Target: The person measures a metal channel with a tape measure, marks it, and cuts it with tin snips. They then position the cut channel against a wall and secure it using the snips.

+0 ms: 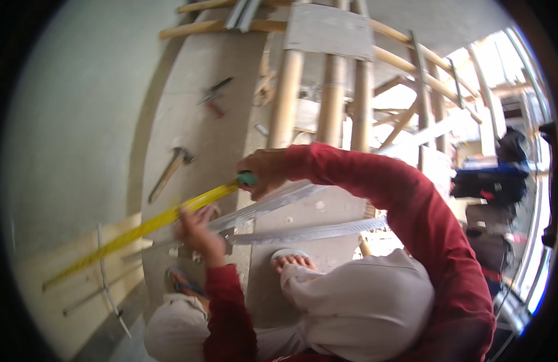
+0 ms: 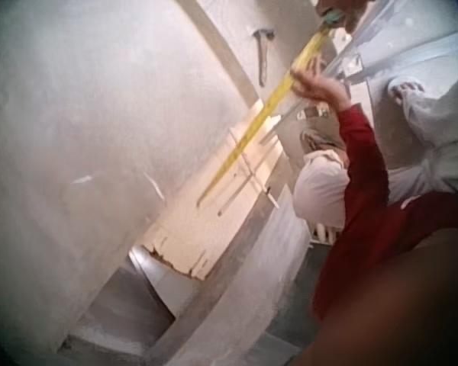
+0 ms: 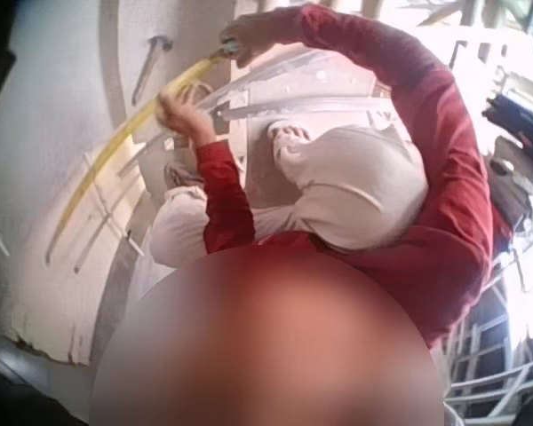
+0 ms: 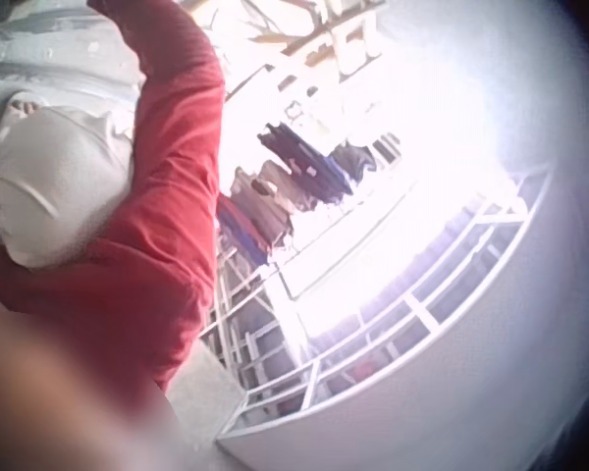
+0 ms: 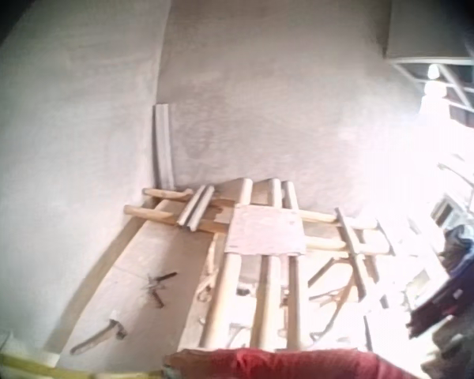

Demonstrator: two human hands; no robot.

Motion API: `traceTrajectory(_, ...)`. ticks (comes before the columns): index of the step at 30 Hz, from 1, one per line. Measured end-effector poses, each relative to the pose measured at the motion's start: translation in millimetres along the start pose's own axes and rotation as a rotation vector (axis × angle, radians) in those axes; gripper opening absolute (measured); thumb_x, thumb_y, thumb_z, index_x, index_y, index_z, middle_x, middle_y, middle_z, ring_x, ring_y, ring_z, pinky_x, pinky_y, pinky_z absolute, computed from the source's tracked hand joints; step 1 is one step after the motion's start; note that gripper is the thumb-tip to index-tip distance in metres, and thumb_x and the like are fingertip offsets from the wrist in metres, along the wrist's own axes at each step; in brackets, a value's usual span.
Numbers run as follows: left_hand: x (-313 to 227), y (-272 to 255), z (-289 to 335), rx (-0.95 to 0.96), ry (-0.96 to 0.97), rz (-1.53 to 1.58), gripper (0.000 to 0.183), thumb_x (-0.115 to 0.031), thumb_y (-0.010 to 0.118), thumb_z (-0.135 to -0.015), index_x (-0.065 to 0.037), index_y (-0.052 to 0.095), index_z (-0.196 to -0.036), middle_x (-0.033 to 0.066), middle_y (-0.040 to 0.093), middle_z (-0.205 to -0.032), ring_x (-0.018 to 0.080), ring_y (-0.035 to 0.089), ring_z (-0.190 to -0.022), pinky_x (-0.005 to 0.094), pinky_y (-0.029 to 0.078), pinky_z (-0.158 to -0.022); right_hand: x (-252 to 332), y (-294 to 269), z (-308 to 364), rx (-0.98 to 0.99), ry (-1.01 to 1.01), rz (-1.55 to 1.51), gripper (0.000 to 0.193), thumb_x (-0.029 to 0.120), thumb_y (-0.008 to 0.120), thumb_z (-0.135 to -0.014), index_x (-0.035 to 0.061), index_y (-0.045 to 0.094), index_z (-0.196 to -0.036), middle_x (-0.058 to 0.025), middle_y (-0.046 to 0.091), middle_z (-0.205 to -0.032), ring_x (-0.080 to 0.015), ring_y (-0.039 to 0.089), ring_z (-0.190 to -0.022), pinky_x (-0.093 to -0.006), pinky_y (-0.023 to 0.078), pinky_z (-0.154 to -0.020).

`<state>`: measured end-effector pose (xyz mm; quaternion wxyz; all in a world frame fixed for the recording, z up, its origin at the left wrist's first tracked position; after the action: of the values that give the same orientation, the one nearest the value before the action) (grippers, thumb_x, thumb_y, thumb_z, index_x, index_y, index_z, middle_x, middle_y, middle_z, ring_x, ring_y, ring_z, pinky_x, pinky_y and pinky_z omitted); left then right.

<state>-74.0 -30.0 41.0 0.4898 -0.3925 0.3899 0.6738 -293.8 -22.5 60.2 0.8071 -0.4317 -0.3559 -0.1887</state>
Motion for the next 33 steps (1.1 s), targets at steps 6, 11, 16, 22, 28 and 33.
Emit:
traceTrajectory(6, -95.6, -67.8, -41.1, -0.097, 0.324, -0.081, 0.048, -0.036, 0.058, -0.097, 0.008, 0.051, -0.115, 0.0194, 0.062, -0.102, 0.0287, 0.065, -0.092, 0.039, 0.054, -0.085, -115.7, -72.7, 82.1, -0.019, 0.222, 0.103, 0.035, 0.018, 0.076, -0.065, 0.0071, 0.065, -0.097, -0.0096, 0.066, -0.088, -0.0251, 0.063, -0.08, -0.0403, 0.051, -0.074)
traceTrajectory(11, -53.9, -60.4, -35.1, -0.023, 0.096, 0.059, 0.04, -0.036, 0.055, -0.098, 0.001, 0.054, -0.113, 0.0152, 0.062, -0.103, 0.0256, 0.065, -0.088, 0.0417, 0.055, -0.083, -237.3, -106.9, 209.3, 0.03, 0.641, 0.004, 0.016, 0.021, 0.064, -0.089, 0.0081, 0.064, -0.098, -0.0019, 0.067, -0.077, -0.0145, 0.061, -0.064, -0.0303, 0.051, -0.059)
traceTrajectory(16, 5.6, -24.2, -3.6, 0.117, -0.122, 0.228, 0.039, -0.04, 0.052, -0.099, -0.001, 0.056, -0.107, 0.0131, 0.064, -0.097, 0.0258, 0.067, -0.085, 0.0444, 0.058, -0.08, -287.3, -101.9, 291.7, 0.232, 0.876, 0.169, 0.018, 0.032, 0.071, -0.086, 0.0145, 0.068, -0.09, -0.0023, 0.066, -0.074, -0.0128, 0.062, -0.068, -0.0344, 0.052, -0.065)
traceTrajectory(22, 43.0, -25.0, 12.8, 0.044, -0.247, 0.25, 0.035, -0.033, 0.052, -0.101, 0.002, 0.054, -0.101, 0.016, 0.064, -0.091, 0.0251, 0.07, -0.08, 0.0364, 0.062, -0.073, -221.7, -110.9, 270.5, 0.121, 0.572, 0.163, 0.017, 0.021, 0.074, -0.083, 0.0064, 0.066, -0.082, -0.0067, 0.061, -0.062, -0.0137, 0.057, -0.053, -0.0326, 0.046, -0.05)
traceTrajectory(28, 90.6, -28.8, 13.3, 0.042, -0.427, 0.304, 0.031, -0.029, 0.054, -0.101, 0.003, 0.054, -0.103, 0.018, 0.066, -0.092, 0.0253, 0.072, -0.078, 0.0337, 0.063, -0.07, -255.1, -104.6, 277.6, -0.018, 0.824, -0.036, 0.025, 0.017, 0.067, -0.09, 0.0005, 0.06, -0.073, -0.0042, 0.055, -0.054, -0.0139, 0.051, -0.045, -0.0319, 0.039, -0.042)
traceTrajectory(33, 108.3, -39.5, 1.7, 0.015, -0.437, 0.293, 0.032, -0.028, 0.054, -0.101, 0.004, 0.056, -0.105, 0.0173, 0.068, -0.09, 0.0223, 0.072, -0.076, 0.0317, 0.062, -0.068, -281.0, -97.3, 301.1, -0.212, 0.847, -0.019, 0.02, 0.013, 0.07, -0.082, -0.0024, 0.062, -0.072, -0.0089, 0.057, -0.058, -0.0138, 0.05, -0.054, -0.0345, 0.041, -0.049)
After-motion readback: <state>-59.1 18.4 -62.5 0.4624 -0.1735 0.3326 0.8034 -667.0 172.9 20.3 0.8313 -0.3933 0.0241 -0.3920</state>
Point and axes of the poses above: each hand's wrist, its own z-axis away from the middle knuckle, its own y-axis out of the palm, x = y × z, the point moved 8 cm from there along -z, towards the middle knuckle
